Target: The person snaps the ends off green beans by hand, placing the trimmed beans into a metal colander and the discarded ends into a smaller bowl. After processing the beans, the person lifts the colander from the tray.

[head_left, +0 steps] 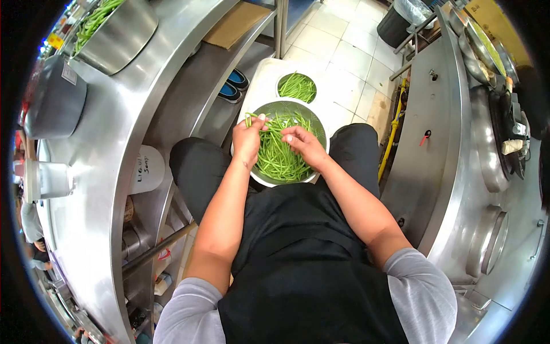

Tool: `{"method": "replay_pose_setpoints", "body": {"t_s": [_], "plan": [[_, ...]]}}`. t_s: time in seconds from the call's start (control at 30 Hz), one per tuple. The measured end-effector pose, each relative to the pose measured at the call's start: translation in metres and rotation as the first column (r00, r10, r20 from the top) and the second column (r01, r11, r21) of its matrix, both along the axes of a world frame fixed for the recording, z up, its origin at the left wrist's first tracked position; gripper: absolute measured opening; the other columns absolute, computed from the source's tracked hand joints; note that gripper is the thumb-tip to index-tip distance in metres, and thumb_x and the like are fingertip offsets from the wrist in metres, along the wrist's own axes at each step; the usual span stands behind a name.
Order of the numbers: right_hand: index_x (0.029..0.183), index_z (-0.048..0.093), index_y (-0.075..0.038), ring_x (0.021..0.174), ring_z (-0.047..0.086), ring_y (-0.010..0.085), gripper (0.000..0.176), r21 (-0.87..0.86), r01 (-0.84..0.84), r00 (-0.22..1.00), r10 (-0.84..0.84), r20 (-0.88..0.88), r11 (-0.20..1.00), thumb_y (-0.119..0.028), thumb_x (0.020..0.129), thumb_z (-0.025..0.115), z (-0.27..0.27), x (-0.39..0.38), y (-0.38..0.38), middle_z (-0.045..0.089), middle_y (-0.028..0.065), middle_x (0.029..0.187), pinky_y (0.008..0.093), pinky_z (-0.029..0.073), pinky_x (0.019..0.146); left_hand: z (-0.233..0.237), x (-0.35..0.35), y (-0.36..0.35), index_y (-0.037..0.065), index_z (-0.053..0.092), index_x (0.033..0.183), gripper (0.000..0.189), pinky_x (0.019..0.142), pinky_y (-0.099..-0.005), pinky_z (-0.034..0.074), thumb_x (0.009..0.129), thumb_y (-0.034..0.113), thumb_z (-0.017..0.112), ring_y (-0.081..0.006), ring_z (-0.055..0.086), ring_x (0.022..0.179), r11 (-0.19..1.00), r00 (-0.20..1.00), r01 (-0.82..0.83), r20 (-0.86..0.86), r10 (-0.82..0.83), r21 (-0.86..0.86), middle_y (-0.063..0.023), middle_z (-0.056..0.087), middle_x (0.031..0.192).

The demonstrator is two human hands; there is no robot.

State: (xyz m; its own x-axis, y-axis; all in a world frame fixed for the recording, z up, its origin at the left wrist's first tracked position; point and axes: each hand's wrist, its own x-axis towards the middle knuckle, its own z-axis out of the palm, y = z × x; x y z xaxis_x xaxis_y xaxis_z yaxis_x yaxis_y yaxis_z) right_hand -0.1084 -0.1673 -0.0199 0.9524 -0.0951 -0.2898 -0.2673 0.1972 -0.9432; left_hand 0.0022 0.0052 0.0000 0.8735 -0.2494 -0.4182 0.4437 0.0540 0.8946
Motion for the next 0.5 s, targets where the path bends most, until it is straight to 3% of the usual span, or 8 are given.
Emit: {"method": "replay_pose_setpoints", "body": {"t_s": [0.07, 0.2, 0.27, 0.3, 0.33, 0.4, 0.43, 0.5], "plan": [[0.12, 0.066, -0.004, 0.08, 0.053, 0.0068, 0.024, -0.029, -0.04, 0.999, 0.039, -0.022, 0.999, -0.022, 0.104, 0.066, -0.004, 0.0, 0.001, 0.066, -0.0018, 0.101, 0.0259, 0.048, 0.077, -0.008, -0.002, -0.002, 0.006, 0.071, 0.09, 0.02, 0.062, -0.0271, 0.039, 0.1, 0.023, 0.071, -0.0078, 0.05, 0.066, 1.0, 0.998, 0.008, 0.055, -0.007, -0.012, 0.0003, 0.067, 0.081], [0.106, 0.065, -0.006, 0.072, 0.051, 0.0071, 0.008, -0.099, -0.034, 0.999, 0.038, 0.03, 0.994, -0.013, 0.102, 0.065, -0.008, -0.002, 0.011, 0.064, -0.0021, 0.089, 0.0239, 0.043, 0.069, 0.003, -0.011, 0.0, 0.004, 0.072, 0.092, 0.02, 0.072, -0.0267, 0.044, 0.1, 0.023, 0.071, -0.0089, 0.057, 0.075, 0.995, 0.99, 0.097, 0.102, -0.099, 0.02, -0.0029, 0.071, 0.086], [0.097, 0.062, -0.009, 0.064, 0.044, 0.0078, 0.004, 0.304, 0.096, 0.992, -0.065, -0.11, 0.948, -0.009, 0.1, 0.063, -0.017, 0.0, 0.006, 0.058, -0.0032, 0.08, 0.0258, 0.038, 0.06, 0.007, -0.017, -0.004, 0.001, 0.073, 0.094, 0.021, 0.079, -0.0279, 0.049, 0.099, 0.022, 0.071, -0.0114, 0.063, 0.08, 0.985, 0.949, 0.167, 0.264, -0.172, 0.039, -0.0051, 0.074, 0.09], [0.095, 0.059, -0.012, 0.06, 0.039, 0.0081, 0.006, 0.432, 0.255, 0.962, -0.182, -0.202, 0.865, -0.008, 0.1, 0.061, -0.014, 0.003, 0.008, 0.053, -0.0036, 0.078, 0.0266, 0.032, 0.054, 0.019, -0.021, -0.004, 0.0, 0.074, 0.096, 0.022, 0.086, -0.0297, 0.051, 0.099, 0.022, 0.071, -0.0143, 0.067, 0.085, 0.956, 0.875, 0.234, 0.39, -0.286, 0.176, -0.006, 0.076, 0.093], [0.095, 0.059, -0.012, 0.06, 0.039, 0.0081, 0.006, 0.431, 0.255, 0.962, -0.18, -0.208, 0.865, -0.008, 0.1, 0.061, -0.023, 0.004, 0.0, 0.053, -0.0036, 0.078, 0.0266, 0.032, 0.054, 0.026, -0.026, -0.003, 0.0, 0.074, 0.094, 0.022, 0.088, -0.0312, 0.051, 0.099, 0.021, 0.071, -0.0157, 0.067, 0.088, 0.923, 0.742, 0.256, 0.553, -0.378, 0.288, -0.0053, 0.075, 0.094], [0.1, 0.059, -0.012, 0.06, 0.04, 0.0085, 0.003, 0.528, 0.494, 0.863, -0.316, -0.394, 0.69, -0.012, 0.102, 0.059, -0.039, 0.007, -0.022, 0.055, -0.0023, 0.081, 0.0268, 0.033, 0.054, 0.035, -0.032, -0.004, 0.0, 0.073, 0.098, 0.021, 0.086, -0.0315, 0.051, 0.1, 0.021, 0.069, -0.0148, 0.066, 0.09, 0.931, 0.694, 0.313, 0.624, -0.36, 0.189, -0.0042, 0.074, 0.095], [0.101, 0.059, -0.012, 0.059, 0.04, 0.009, 0.003, 0.414, 0.551, 0.821, -0.383, -0.423, 0.724, -0.01, 0.101, 0.059, -0.033, 0.01, -0.028, 0.056, -0.0008, 0.083, 0.0284, 0.035, 0.054, 0.032, -0.033, -0.002, 0.0, 0.073, 0.098, 0.021, 0.086, -0.0315, 0.051, 0.1, 0.021, 0.069, -0.0148, 0.066, 0.09, 0.93, 0.697, 0.315, 0.619, -0.361, 0.187, -0.0042, 0.074, 0.095], [0.107, 0.06, -0.006, 0.077, 0.057, 0.0197, 0.018, -0.173, 0.465, 0.846, -0.493, -0.201, 0.868, -0.001, 0.092, 0.067, -0.029, 0.012, -0.028, 0.059, 0.005, 0.092, 0.0351, 0.05, 0.069, 0.028, -0.028, 0.003, 0.001, 0.071, 0.104, 0.02, 0.083, -0.0298, 0.05, 0.102, 0.021, 0.065, -0.0123, 0.064, 0.088, 0.948, 0.846, 0.317, 0.458, -0.273, -0.021, -0.0026, 0.072, 0.094]]}}
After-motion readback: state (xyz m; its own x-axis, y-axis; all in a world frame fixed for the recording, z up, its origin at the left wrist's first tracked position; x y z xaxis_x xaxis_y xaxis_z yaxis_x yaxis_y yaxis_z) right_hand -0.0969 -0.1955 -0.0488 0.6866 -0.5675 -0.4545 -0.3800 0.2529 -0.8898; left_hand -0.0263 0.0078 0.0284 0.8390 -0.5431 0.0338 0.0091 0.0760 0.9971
